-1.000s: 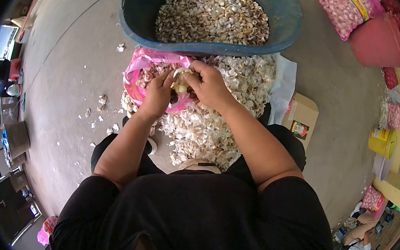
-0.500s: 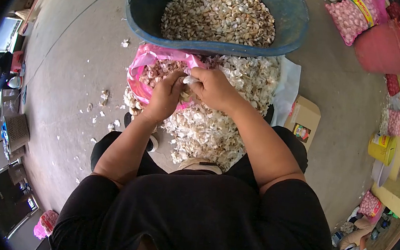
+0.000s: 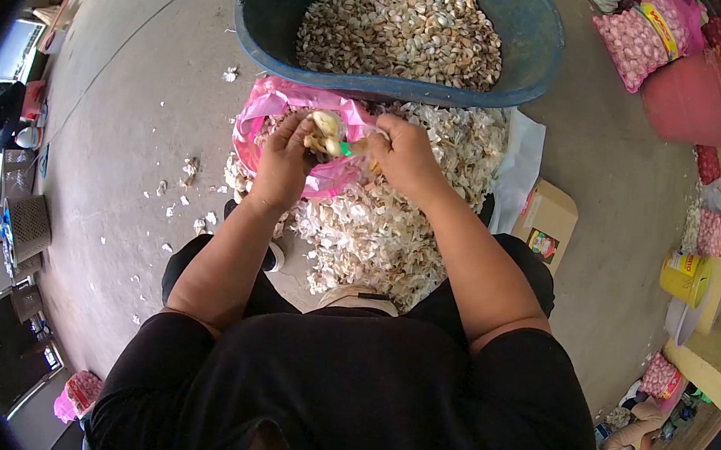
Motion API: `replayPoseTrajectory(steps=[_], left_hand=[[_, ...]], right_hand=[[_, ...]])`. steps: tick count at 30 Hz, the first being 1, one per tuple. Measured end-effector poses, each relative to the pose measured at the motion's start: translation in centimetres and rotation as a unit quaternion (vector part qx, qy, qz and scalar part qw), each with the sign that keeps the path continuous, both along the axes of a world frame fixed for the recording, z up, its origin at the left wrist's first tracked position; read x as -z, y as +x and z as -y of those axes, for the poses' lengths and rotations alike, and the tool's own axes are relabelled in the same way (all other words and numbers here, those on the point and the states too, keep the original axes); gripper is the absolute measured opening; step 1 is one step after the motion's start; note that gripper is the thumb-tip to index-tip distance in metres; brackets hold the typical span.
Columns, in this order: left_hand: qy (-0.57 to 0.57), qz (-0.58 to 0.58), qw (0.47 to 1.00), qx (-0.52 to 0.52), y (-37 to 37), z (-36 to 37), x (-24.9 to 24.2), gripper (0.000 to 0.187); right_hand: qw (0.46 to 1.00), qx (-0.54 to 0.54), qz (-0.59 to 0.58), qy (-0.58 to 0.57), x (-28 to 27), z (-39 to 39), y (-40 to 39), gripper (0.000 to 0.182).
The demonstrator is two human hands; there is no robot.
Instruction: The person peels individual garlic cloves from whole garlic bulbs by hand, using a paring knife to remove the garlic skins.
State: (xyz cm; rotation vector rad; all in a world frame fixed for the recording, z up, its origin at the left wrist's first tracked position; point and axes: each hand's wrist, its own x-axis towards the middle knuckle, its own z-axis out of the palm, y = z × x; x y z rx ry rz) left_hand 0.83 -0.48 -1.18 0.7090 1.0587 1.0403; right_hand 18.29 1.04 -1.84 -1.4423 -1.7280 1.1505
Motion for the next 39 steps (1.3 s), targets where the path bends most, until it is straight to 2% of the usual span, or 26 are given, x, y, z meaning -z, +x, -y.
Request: replayPoseTrajectory(steps=[2, 3, 5, 8, 11, 13, 14, 15, 17, 18, 19, 21, 23, 25, 26, 28, 29, 30, 33, 35, 37, 38, 39], left_hand=[[-0.004, 0.018, 1.000, -0.024, -0.4, -0.2, 0.7, 0.022], [-0.006, 0.030, 0.999, -0.020, -0.4, -0.1, 0.8, 0.018], [-0.010, 0.057, 0.998, -0.012, -0.2, 0.0, 0.9, 0.013], [-0.058, 0.125, 0.990, -0.008, -0.2, 0.2, 1.3, 0.014], [-0.053, 0.113, 0.992, -0.005, 0.1, 0.3, 1.0, 0.015], [-0.051, 0.102, 0.993, 0.004, 0.6, 0.4, 0.7, 0.021], [-0.046, 0.095, 0.994, 0.004, 0.7, 0.3, 0.5, 0.023], [-0.032, 0.093, 0.994, 0.035, 0.4, 0.4, 1.3, 0.033], [-0.067, 0.058, 0.994, 0.060, 0.3, 0.0, 2.0, 0.034], [-0.063, 0.081, 0.993, 0.061, 0.0, 0.2, 2.7, 0.033], [-0.025, 0.032, 0.996, 0.075, 0.2, 0.1, 1.7, 0.033], [0.045, -0.154, 0.983, 0.090, 0.5, 0.3, 1.9, 0.032], [0.047, -0.135, 0.988, 0.053, 0.9, 0.8, 2.2, 0.030], [0.067, -0.153, 0.985, 0.043, 1.0, 1.1, 2.2, 0.029], [0.115, -0.207, 0.970, 0.047, 0.7, 1.2, 2.0, 0.029], [0.244, -0.323, 0.914, 0.034, 0.1, 1.4, 1.6, 0.028], [0.227, -0.339, 0.912, 0.048, -0.2, 1.4, 1.4, 0.027], [0.208, -0.352, 0.911, 0.063, -0.4, 1.4, 0.7, 0.026], [0.155, -0.403, 0.893, 0.129, -0.8, 1.6, -0.7, 0.027], [0.132, -0.431, 0.881, 0.143, -0.6, 1.8, -0.1, 0.026], [0.121, -0.364, 0.914, 0.134, -0.7, 1.9, -0.4, 0.024], [0.124, -0.351, 0.921, 0.115, -0.5, 1.9, -0.8, 0.022], [0.116, -0.311, 0.938, 0.095, -0.3, 1.9, -0.9, 0.021]], right_hand=[[0.994, -0.008, 0.107, -0.022, -1.3, -0.2, 0.3, 0.012], [0.978, 0.002, 0.200, 0.065, -0.7, -0.1, 0.4, 0.012], [0.896, 0.023, 0.376, 0.235, 1.1, 0.0, 0.8, 0.011], [0.872, 0.095, 0.363, 0.313, 0.7, -0.2, 0.4, 0.012], [0.980, 0.032, 0.169, 0.104, -0.6, -0.4, 0.1, 0.028], [0.991, 0.005, 0.084, 0.100, -0.5, 0.4, -0.9, 0.031], [0.994, -0.012, 0.038, 0.102, -0.6, 0.7, -1.4, 0.032], [0.997, 0.007, 0.056, 0.057, -1.1, 0.9, -1.7, 0.030], [0.997, 0.017, 0.073, -0.025, -2.2, 0.8, -2.3, 0.027], [0.999, 0.020, 0.033, 0.021, -1.0, 0.6, -2.1, 0.023], [0.998, 0.024, -0.010, 0.063, 0.3, 0.5, -1.9, 0.019], [0.999, 0.017, 0.030, 0.020, -1.7, 0.7, -2.2, 0.018], [0.999, 0.022, 0.007, -0.030, -0.5, 1.0, -2.1, 0.018], [0.995, -0.036, -0.004, -0.097, 0.2, 0.7, -1.7, 0.020], [0.995, -0.078, 0.037, -0.057, -0.2, 0.5, -1.7, 0.020], [0.988, -0.091, -0.022, -0.124, 0.6, 0.5, -1.9, 0.019], [0.981, -0.094, -0.049, -0.161, 0.8, 0.6, -1.9, 0.019], [0.959, -0.079, -0.063, -0.264, -1.3, 0.7, -2.6, 0.018], [0.975, -0.067, -0.097, -0.191, -0.2, 1.3, -3.0, 0.018], [0.978, -0.108, -0.086, -0.154, 2.2, 1.4, -2.4, 0.019], [0.934, -0.101, -0.175, -0.294, -0.3, 1.5, -2.8, 0.022], [0.936, -0.074, -0.169, -0.301, -0.6, 1.9, -3.0, 0.019], [0.959, -0.090, -0.196, -0.182, 0.7, 2.1, -3.1, 0.015]])
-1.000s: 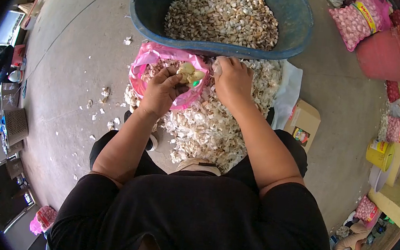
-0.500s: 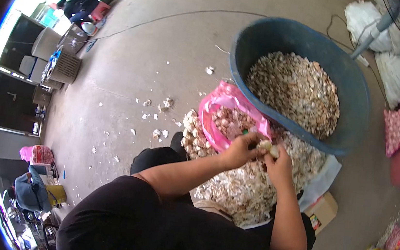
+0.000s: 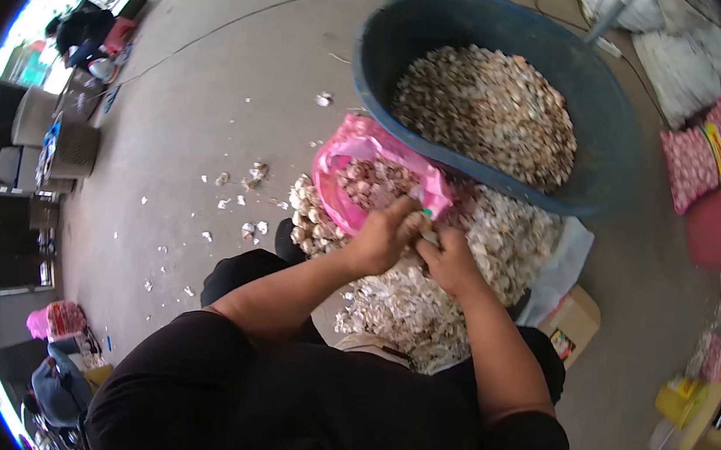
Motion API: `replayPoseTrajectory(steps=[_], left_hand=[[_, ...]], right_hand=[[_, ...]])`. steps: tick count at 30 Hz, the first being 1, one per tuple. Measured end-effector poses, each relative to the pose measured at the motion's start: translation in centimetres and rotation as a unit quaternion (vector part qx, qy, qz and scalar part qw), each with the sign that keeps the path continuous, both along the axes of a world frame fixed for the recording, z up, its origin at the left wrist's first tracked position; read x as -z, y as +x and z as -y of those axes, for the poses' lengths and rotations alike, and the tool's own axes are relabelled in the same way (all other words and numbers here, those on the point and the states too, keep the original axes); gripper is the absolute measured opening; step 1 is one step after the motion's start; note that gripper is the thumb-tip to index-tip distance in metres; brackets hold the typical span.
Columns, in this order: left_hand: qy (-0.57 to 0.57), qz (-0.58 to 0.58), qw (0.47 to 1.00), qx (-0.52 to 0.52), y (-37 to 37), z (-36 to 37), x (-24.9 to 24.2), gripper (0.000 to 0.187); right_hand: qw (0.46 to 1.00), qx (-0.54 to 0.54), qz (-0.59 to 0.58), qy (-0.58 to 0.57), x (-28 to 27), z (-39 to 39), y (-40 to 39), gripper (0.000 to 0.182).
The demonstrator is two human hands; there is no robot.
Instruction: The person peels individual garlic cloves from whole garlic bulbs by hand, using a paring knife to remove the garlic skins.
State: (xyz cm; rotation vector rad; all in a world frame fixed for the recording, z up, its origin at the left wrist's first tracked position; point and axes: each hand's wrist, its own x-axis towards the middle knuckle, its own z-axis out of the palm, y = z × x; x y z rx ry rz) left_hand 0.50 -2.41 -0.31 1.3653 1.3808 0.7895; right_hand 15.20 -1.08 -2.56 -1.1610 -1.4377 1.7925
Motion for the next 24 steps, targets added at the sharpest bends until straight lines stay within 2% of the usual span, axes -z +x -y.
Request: replayPoseTrajectory(steps=[2, 4, 8, 10, 12, 13, 14, 15, 16, 18, 19, 22, 24], left_hand=[[-0.004, 0.050, 0.999, -0.012, 0.4, 0.1, 1.1, 0.021], [0.038, 0.056, 0.997, -0.041, 0.9, 0.0, 1.5, 0.023], [-0.107, 0.261, 0.952, -0.121, 1.5, -0.6, 2.8, 0.036], [-0.204, 0.312, 0.920, -0.120, 1.5, -0.7, 0.1, 0.039], [-0.250, 0.387, 0.884, -0.087, 0.8, -1.3, -0.1, 0.041], [-0.269, 0.418, 0.865, -0.074, 0.5, -1.4, 0.2, 0.041], [-0.287, 0.448, 0.844, -0.061, 0.0, -1.7, 0.6, 0.042], [-0.304, 0.467, 0.830, -0.033, -0.7, -1.9, 1.1, 0.038], [-0.300, 0.456, 0.837, -0.049, -0.7, -1.9, 0.8, 0.035], [-0.297, 0.434, 0.847, -0.084, -0.7, -1.8, 0.3, 0.030], [-0.278, 0.394, 0.874, -0.057, -1.0, -1.8, 0.8, 0.029], [-0.108, 0.187, 0.975, 0.057, -1.7, -1.8, 0.6, 0.033], [-0.073, 0.080, 0.993, 0.037, -1.9, -1.7, 0.6, 0.033]], right_hand=[[1.000, 0.021, 0.015, -0.017, -1.2, 0.2, -0.1, 0.014], [0.996, 0.024, 0.033, -0.080, -2.5, 0.2, 0.0, 0.015], [0.992, -0.040, 0.084, 0.080, -1.4, 0.8, 0.9, 0.015], [0.998, -0.021, 0.039, -0.044, -2.7, 0.6, 1.5, 0.017], [0.991, -0.018, -0.030, -0.126, -3.7, -0.8, 2.2, 0.018], [0.999, -0.027, 0.021, -0.042, -3.7, -1.5, 3.0, 0.026], [0.981, -0.025, 0.164, 0.100, -2.6, -2.0, 4.2, 0.028], [0.924, -0.022, 0.298, 0.238, -0.4, -2.3, 5.5, 0.030], [0.830, -0.019, 0.420, 0.367, 0.3, -2.5, 5.9, 0.031], [0.788, -0.067, 0.529, 0.308, 0.1, -2.7, 5.8, 0.032], [0.761, -0.091, 0.581, 0.276, -0.5, -2.6, 5.5, 0.033], [0.753, -0.015, 0.593, 0.285, -3.4, -2.4, 3.4, 0.025], [0.864, -0.012, 0.440, 0.245, -3.3, -2.5, 2.9, 0.027]])
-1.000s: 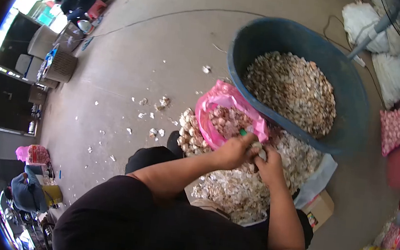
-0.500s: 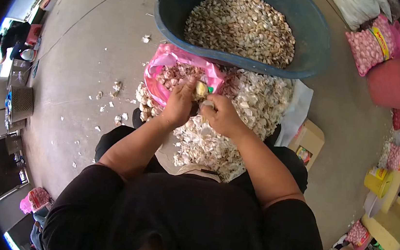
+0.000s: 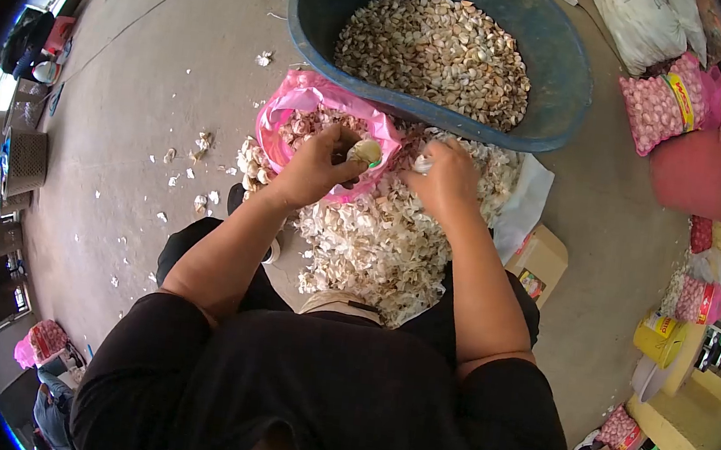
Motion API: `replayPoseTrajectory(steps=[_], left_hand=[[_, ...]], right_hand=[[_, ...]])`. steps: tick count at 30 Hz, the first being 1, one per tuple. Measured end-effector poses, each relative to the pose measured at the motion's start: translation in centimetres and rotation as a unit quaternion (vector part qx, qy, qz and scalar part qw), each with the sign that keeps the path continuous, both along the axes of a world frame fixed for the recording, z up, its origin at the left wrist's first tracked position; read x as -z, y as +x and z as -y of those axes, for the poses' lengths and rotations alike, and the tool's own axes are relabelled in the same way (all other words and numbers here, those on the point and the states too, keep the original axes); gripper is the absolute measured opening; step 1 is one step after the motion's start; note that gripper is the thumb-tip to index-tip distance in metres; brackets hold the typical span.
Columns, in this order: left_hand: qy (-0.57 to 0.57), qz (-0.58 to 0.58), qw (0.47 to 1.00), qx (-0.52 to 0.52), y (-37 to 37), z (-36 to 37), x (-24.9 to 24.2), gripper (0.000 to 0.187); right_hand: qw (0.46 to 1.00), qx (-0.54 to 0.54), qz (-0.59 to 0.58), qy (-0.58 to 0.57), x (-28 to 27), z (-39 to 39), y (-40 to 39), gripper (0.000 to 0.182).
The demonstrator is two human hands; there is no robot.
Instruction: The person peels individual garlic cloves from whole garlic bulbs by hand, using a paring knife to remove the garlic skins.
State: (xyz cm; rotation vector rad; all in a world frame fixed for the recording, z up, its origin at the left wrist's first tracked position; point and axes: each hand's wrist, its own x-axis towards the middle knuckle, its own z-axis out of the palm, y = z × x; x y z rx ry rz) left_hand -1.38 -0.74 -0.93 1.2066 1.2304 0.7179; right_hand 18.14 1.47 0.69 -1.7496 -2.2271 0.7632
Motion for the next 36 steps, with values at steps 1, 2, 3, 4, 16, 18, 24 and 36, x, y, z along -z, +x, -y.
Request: replayPoseTrajectory(steps=[1, 2, 3, 4, 16, 18, 24, 36], left_hand=[[0.028, -0.068, 0.997, 0.004, -0.2, 0.1, 0.0, 0.032], [0.055, -0.136, 0.989, 0.008, -0.4, 0.2, -0.1, 0.030], [0.083, -0.133, 0.988, -0.002, -0.4, 0.4, -0.2, 0.029], [0.112, -0.131, 0.985, -0.013, -0.4, 0.7, -0.4, 0.027], [0.091, 0.103, 0.989, -0.051, -0.4, 2.1, -1.3, 0.021], [0.034, 0.164, 0.985, -0.050, -0.7, 2.0, -1.9, 0.023], [-0.013, 0.188, 0.981, -0.040, -1.3, 1.2, -1.8, 0.024], [-0.004, 0.196, 0.981, 0.005, -0.4, 0.5, -1.3, 0.017]], right_hand=[[0.995, -0.008, -0.091, -0.031, 0.0, 0.0, -0.2, 0.028], [0.988, -0.027, -0.150, -0.025, 0.1, 0.2, -0.8, 0.027], [0.977, -0.045, -0.208, -0.020, 0.1, 0.6, -1.9, 0.027], [0.962, -0.064, -0.266, -0.016, 0.2, 0.9, -2.8, 0.027], [0.924, 0.031, -0.379, 0.033, 1.3, 1.7, -5.2, 0.011], [0.895, 0.053, -0.437, -0.063, 1.2, 1.4, -5.1, 0.017], [0.742, 0.102, -0.594, -0.294, 0.5, 0.3, -3.4, 0.023], [0.819, -0.036, -0.499, -0.283, -1.0, 1.7, -2.1, 0.017]])
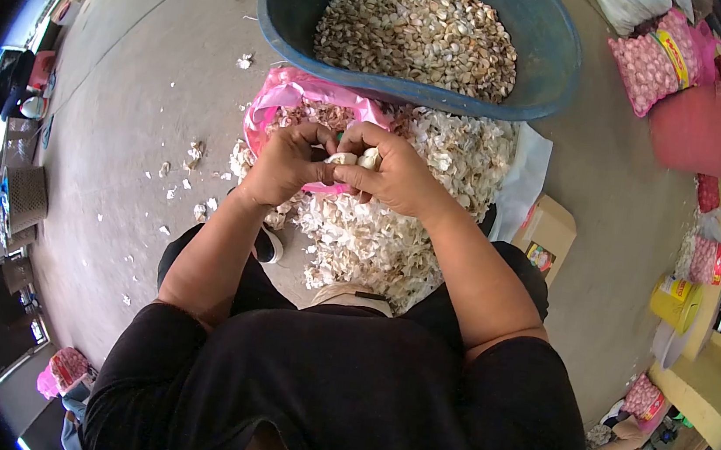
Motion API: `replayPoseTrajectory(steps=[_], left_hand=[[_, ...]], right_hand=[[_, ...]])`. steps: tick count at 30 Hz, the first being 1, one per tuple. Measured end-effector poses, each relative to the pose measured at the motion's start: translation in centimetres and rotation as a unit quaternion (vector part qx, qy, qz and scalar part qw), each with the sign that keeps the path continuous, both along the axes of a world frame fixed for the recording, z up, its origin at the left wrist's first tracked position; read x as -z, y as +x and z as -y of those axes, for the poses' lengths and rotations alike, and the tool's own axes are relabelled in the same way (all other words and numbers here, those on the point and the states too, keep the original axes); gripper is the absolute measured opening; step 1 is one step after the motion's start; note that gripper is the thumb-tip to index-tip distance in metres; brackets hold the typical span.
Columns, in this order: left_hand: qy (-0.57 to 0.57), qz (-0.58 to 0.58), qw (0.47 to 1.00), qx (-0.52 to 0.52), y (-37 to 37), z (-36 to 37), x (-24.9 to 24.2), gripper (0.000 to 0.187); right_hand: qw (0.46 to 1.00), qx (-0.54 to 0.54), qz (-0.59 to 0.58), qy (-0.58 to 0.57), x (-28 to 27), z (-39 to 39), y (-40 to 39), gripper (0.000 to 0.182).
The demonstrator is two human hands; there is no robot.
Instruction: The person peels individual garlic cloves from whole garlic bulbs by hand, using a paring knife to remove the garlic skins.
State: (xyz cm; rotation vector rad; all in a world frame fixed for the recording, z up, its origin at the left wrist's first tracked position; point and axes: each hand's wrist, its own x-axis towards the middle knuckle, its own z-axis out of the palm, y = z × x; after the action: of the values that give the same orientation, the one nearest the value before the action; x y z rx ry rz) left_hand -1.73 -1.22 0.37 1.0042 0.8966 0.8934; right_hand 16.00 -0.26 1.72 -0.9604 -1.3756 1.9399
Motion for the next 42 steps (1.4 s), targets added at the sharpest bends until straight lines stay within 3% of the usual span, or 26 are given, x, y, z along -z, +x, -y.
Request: replayPoseTrajectory(steps=[5, 7, 11, 13, 17, 20, 22, 23, 24, 26, 28, 32, 33, 36, 37, 38, 40, 42], left_hand=[[-0.038, 0.048, 0.997, 0.051, 1.5, 0.2, -0.1, 0.013], [-0.040, 0.112, 0.992, 0.050, 2.0, 0.2, 0.4, 0.011], [-0.095, 0.098, 0.990, 0.041, 2.4, -0.3, -1.0, 0.010], [-0.145, 0.116, 0.982, -0.026, 2.7, -0.6, -0.1, 0.012], [-0.213, 0.093, 0.970, -0.071, 3.2, -0.6, 1.7, 0.022], [-0.288, 0.137, 0.945, -0.068, 4.9, 0.3, 1.1, 0.021], [-0.294, 0.157, 0.939, -0.087, 6.6, 1.2, 0.9, 0.015], [-0.321, 0.287, 0.902, 0.037, 6.0, 1.5, 1.7, 0.012], [-0.308, 0.306, 0.900, 0.033, 6.2, 1.9, 2.4, 0.011], [-0.295, 0.222, 0.924, -0.101, 7.2, 2.5, 1.2, 0.012], [-0.292, 0.169, 0.936, -0.105, 7.5, 2.4, -0.2, 0.014], [-0.344, 0.128, 0.928, -0.063, 6.5, 2.4, 0.8, 0.017], [-0.356, 0.110, 0.925, -0.071, 6.6, 2.4, 0.6, 0.018], [-0.354, -0.004, 0.921, -0.162, 8.4, 2.4, -0.2, 0.017], [-0.355, 0.049, 0.925, -0.128, 7.4, 0.9, 3.3, 0.019], [-0.105, -0.144, 0.983, -0.039, 4.2, -2.3, 9.2, 0.019], [-0.171, -0.006, 0.971, -0.165, 7.4, -4.7, 0.2, 0.027], [0.003, -0.205, 0.965, -0.161, 9.1, -6.7, -5.9, 0.047]], right_hand=[[0.998, 0.005, -0.043, -0.043, -0.1, 0.4, 1.2, 0.009], [0.994, 0.039, -0.077, -0.072, 0.0, 0.6, 1.7, 0.009], [0.974, 0.129, -0.116, -0.146, 0.4, 0.7, 2.5, 0.012], [0.948, 0.199, -0.131, -0.211, 0.2, 0.3, 2.9, 0.014], [0.969, 0.190, -0.080, -0.135, 2.0, 0.0, 3.9, 0.014], [0.966, 0.204, 0.147, 0.064, 1.0, 0.9, 3.8, 0.015], [0.894, 0.267, 0.216, 0.288, 3.0, 1.3, 3.4, 0.018], [0.905, 0.274, 0.218, 0.240, 3.0, 1.7, 3.2, 0.017], [0.916, 0.277, 0.220, 0.189, 2.7, 2.1, 3.1, 0.017], [0.925, 0.265, 0.200, 0.185, 1.4, 2.2, 3.5, 0.019], [0.921, 0.275, 0.180, 0.208, 0.9, 2.6, 3.9, 0.019], [0.942, 0.328, 0.032, 0.059, 1.0, 2.1, 5.4, 0.017], [0.943, 0.318, -0.062, -0.072, -1.1, 2.4, 6.1, 0.017], [0.922, 0.337, -0.111, -0.158, -1.2, 2.4, 7.0, 0.016], [0.925, 0.329, -0.121, -0.145, -0.7, 2.4, 7.2, 0.016], [0.918, 0.343, -0.126, -0.156, 0.2, 2.1, 7.4, 0.017], [0.902, 0.368, -0.133, -0.181, 2.0, 1.3, 7.7, 0.019], [0.870, 0.350, -0.213, -0.274, 0.0, 1.1, 8.5, 0.026]])
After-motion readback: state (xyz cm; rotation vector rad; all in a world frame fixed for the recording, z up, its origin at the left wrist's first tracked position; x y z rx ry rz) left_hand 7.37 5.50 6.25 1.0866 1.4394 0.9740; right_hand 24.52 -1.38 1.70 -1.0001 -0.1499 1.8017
